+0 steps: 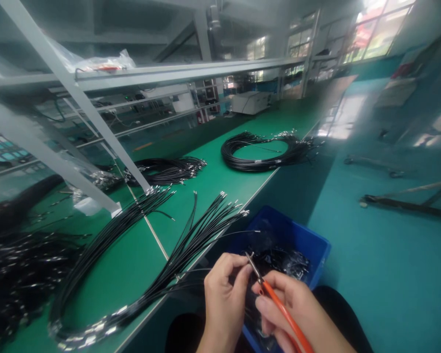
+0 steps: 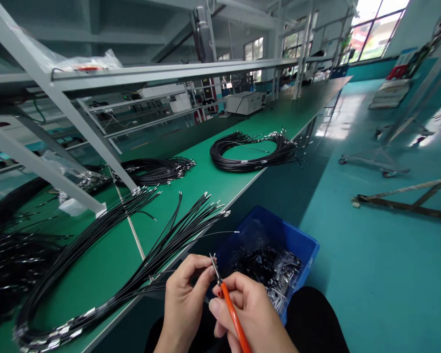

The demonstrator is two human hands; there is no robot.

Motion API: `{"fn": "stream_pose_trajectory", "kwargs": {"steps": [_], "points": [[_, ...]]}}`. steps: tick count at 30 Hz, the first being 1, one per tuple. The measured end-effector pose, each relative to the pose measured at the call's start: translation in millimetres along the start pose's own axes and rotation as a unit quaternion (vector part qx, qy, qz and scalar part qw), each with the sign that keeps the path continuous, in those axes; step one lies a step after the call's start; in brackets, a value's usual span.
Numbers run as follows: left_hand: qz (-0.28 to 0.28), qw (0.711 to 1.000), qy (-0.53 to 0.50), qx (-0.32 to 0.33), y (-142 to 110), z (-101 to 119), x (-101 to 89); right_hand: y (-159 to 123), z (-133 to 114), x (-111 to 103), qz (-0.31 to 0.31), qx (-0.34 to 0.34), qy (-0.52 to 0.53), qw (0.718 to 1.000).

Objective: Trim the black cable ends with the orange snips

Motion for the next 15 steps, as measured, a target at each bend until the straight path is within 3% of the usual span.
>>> {"fn": "stream_pose_trajectory", "kwargs": {"steps": [4, 7, 11, 15], "points": [[-0.003, 1.000, 0.010, 0.022, 2, -1, 2.9, -1, 5, -8, 0.042, -0.014, -0.028, 0.999], [-0.011, 0.999, 0.026, 0.039, 3, 2, 4.2, -2, 2, -19, 0.087, -0.076, -0.012, 0.993], [-0.033, 0.996, 0.065, 0.047, -1, 7, 6.2, -1, -12, -38, 0.194, -0.150, 0.026, 0.969], [-0.062, 0.992, 0.093, 0.058, -6, 11, 10.9, 0, -29, -39, 0.248, -0.184, 0.094, 0.947]]}}
Point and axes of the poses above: each hand's wrist, its own y-axis towards the middle knuckle, its own x-axis out of the palm, z = x × y, the point moved 7 cm from there along y, towards the middle knuckle, and after that the axes turned 13 degrees about z, right-handed, at the moved point
